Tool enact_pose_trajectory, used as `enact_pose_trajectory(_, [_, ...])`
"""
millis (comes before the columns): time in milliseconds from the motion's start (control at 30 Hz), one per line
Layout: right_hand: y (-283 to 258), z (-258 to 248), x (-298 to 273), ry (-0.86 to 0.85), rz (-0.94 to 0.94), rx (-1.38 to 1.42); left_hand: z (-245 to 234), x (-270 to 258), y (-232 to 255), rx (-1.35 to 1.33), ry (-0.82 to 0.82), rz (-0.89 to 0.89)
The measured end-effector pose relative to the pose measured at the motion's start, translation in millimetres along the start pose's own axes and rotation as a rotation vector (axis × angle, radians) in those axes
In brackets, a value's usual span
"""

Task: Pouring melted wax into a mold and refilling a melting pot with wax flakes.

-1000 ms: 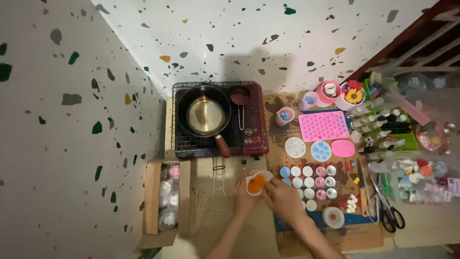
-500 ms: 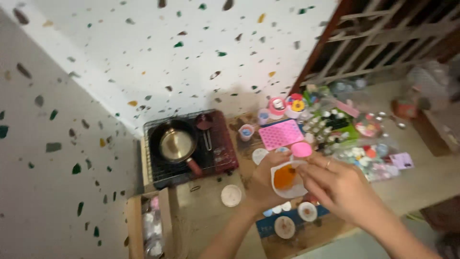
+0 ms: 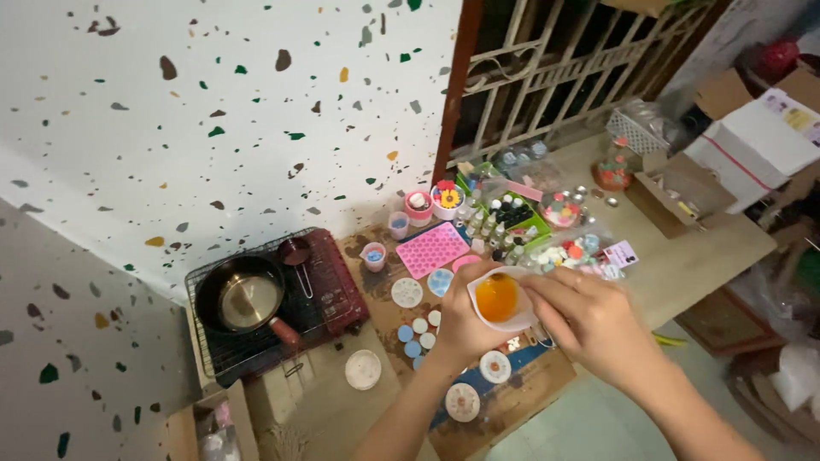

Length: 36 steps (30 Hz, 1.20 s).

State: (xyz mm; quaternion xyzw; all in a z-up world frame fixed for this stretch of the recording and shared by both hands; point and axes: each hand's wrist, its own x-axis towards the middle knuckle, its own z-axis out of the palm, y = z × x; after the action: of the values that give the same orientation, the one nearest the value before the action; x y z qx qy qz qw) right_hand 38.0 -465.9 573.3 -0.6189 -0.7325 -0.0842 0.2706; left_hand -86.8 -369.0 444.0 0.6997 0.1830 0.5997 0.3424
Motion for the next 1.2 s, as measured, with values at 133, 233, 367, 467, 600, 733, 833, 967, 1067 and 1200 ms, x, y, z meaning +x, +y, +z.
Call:
enact_pose_trajectory(133, [8.0,5.8,-35.5,-0.090,0.044,0.092,10.1,-13.7,2.3,0.020,-0.018,0.021])
enact_pose_trajectory(233, [15.6,16.0,-57.2,-0.005,0.023,0.056,14.8,-21.9,10.2,0.016,-0.032,0.011])
enact_pose_trajectory(367, [19.2,23.5,-82.3,-0.041,0.124,0.061,27.7,-39.5,-0.3,-0.008,-0.015,0.023])
enact_pose_trajectory(467, [9.4,19.8,-89.5,-0.011,0.169,0.051,34.8,-58.9,-4.6,0.001,-0.057,-0.015])
enact_pose_trajectory(600, [20.3,29.6,-110.9,-0.046,0.245,0.069,44.0,-72.7,-8.6,0.013,-0.077,-0.064])
enact_pose_trajectory(733, [19.5,21.8,-107.6,-0.099,0.329,0.013,53.2,-83.2,-14.3,0.046,-0.145,-0.057])
enact_pose_trajectory(833, [18.0,24.0,-114.2,-0.055,0.301,0.166,54.6,-84.0,-7.0,-0.115,-0.077,-0.095])
enact_pose_trajectory(967, [19.1,24.4,-114.0,-0.056,0.253,0.031,54.4,-85.3,-2.4,-0.118,-0.085,-0.169])
enact_pose_trajectory(1067, [27.1,38.8,-117.8,-0.094,0.245,0.136,55.6,-91.8,-6.7,-0.100,-0.126,-0.204])
enact_pose_trajectory(1200, [20.7,26.3,-100.0,-0.153,0.224,-0.188,47.5,-79.3,8.8,-0.182,-0.218,-0.505])
